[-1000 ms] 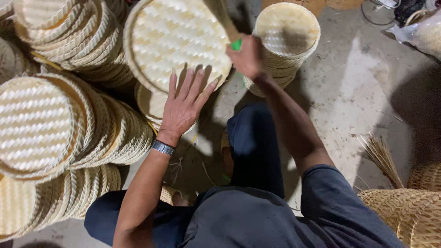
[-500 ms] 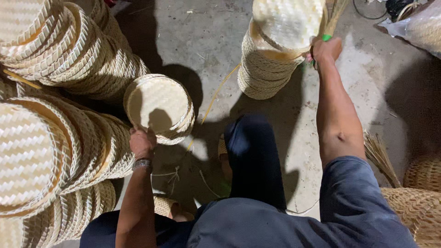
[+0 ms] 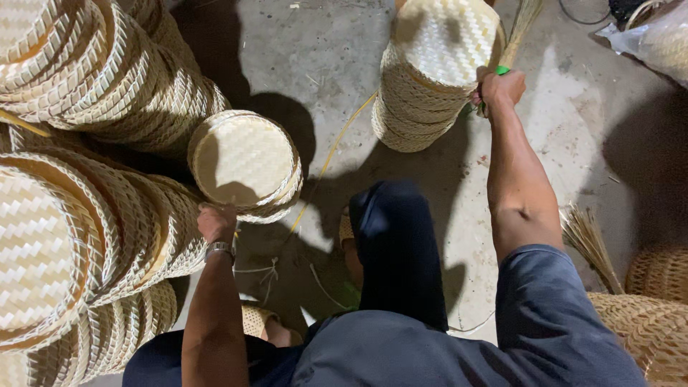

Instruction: The person sits on the floor and uses a small broom to sweep the inside and outside of woven baskets. They pick up baskets from a stack, brush them thoroughly, and place them onto a separate stack.

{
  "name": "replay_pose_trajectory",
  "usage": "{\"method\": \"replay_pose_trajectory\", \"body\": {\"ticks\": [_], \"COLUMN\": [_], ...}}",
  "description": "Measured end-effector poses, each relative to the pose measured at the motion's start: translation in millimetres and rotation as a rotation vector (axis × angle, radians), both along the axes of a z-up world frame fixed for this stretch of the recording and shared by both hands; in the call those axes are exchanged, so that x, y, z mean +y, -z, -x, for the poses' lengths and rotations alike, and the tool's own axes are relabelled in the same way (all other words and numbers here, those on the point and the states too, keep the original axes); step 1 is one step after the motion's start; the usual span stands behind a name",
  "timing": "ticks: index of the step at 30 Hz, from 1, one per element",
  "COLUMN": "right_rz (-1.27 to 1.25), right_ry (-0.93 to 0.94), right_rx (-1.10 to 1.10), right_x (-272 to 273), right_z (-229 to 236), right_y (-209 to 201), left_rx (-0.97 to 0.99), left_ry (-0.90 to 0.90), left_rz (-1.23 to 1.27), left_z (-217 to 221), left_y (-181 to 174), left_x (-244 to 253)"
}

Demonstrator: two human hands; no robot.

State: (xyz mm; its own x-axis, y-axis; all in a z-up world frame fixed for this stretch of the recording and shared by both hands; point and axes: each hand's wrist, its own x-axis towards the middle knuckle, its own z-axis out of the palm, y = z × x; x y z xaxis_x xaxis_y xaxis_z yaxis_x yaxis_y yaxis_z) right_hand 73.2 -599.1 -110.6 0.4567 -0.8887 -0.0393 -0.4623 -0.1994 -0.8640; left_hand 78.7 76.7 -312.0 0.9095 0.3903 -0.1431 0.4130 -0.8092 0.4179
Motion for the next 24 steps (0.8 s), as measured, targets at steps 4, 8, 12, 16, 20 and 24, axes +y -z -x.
{"method": "replay_pose_trajectory", "body": {"ticks": [4, 8, 12, 16, 20, 24], "right_rz": [0.063, 0.008, -0.169, 0.653, 0.406, 0.174], "right_ry": [-0.012, -0.073, -0.015, -0.083, -0.397, -0.664], "right_rx": [0.06, 0.005, -0.171, -0.194, -0.518, -0.445], "right_x": [-7.1, -10.1, -18.4, -31.9, 13.3, 99.0], "right_z": [1.3, 5.3, -1.1, 10.9, 33.2, 59.5], "right_y": [10.6, 13.4, 31.6, 35.0, 32.4, -12.2], "left_rx": [0.013, 0.042, 0.009, 0.074, -0.095, -0.122], "left_ry": [-0.029, -0.06, -0.06, -0.123, -0.091, -0.351], "left_rz": [0.022, 0.028, 0.096, 0.162, 0.168, 0.312], "left_z": [5.1, 4.4, 6.7, 5.1, 3.9, -15.0], "left_y": [3.6, 3.9, 2.5, 1.1, 20.2, 36.4], "left_x": [-7.5, -12.8, -13.1, -17.0, -23.6, -40.8]}}
